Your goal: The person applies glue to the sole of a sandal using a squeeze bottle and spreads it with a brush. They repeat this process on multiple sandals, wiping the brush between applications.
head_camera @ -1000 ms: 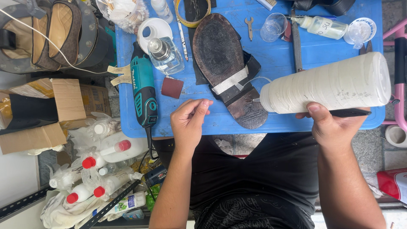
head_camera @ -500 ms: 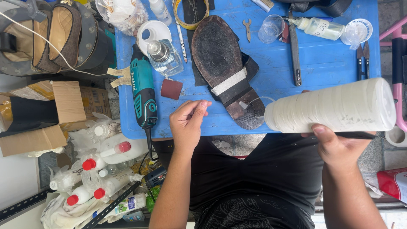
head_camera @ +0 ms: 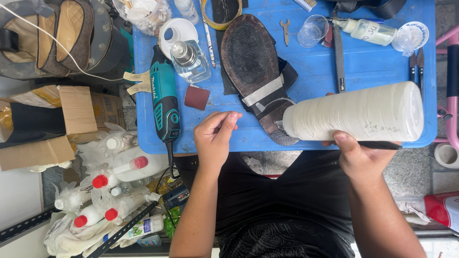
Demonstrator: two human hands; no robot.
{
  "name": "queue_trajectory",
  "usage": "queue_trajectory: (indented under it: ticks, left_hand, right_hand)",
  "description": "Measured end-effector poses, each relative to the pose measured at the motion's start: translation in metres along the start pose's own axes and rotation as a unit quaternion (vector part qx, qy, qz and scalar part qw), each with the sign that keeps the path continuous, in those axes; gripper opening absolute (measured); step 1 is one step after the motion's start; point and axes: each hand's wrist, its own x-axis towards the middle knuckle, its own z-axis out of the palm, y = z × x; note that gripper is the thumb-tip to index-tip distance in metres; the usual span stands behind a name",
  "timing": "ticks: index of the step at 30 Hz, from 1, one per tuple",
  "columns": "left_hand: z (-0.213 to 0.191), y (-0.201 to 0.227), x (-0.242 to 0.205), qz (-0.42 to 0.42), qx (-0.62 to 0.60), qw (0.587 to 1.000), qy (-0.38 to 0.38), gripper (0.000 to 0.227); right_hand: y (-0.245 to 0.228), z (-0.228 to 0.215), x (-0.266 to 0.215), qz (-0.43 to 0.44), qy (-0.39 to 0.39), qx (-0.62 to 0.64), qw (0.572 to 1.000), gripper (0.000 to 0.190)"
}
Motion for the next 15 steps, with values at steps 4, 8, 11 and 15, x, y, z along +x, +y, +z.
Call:
queue_trajectory:
  ticks: [4,8,11,15]
  left_hand:
    - [0.000,0.001,0.000,0.007,-0.008,1.000,0.001,0.017]
    - [0.000,0.001,0.000,0.003,-0.005,1.000,0.002,0.017]
    - [0.000,0.002,0.000,0.004,-0.001,1.000,0.002,0.017]
    - [0.002,0.001,0.000,0.012,-0.008,1.000,0.002,0.017]
  right_hand:
    - [0.003,-0.003,0.004,0.007,-0.006,0.000,1.000,0.063]
    - [0.003,-0.012,0.000,0.006,0.005,-0.006,1.000,0.058]
    - [-0.004,-0.015,0.001,0.005,0.000,-0.031,1.000,0.060]
    - [-0.009,-0.015,0.001,0.006,-0.010,-0.034,0.999,0.063]
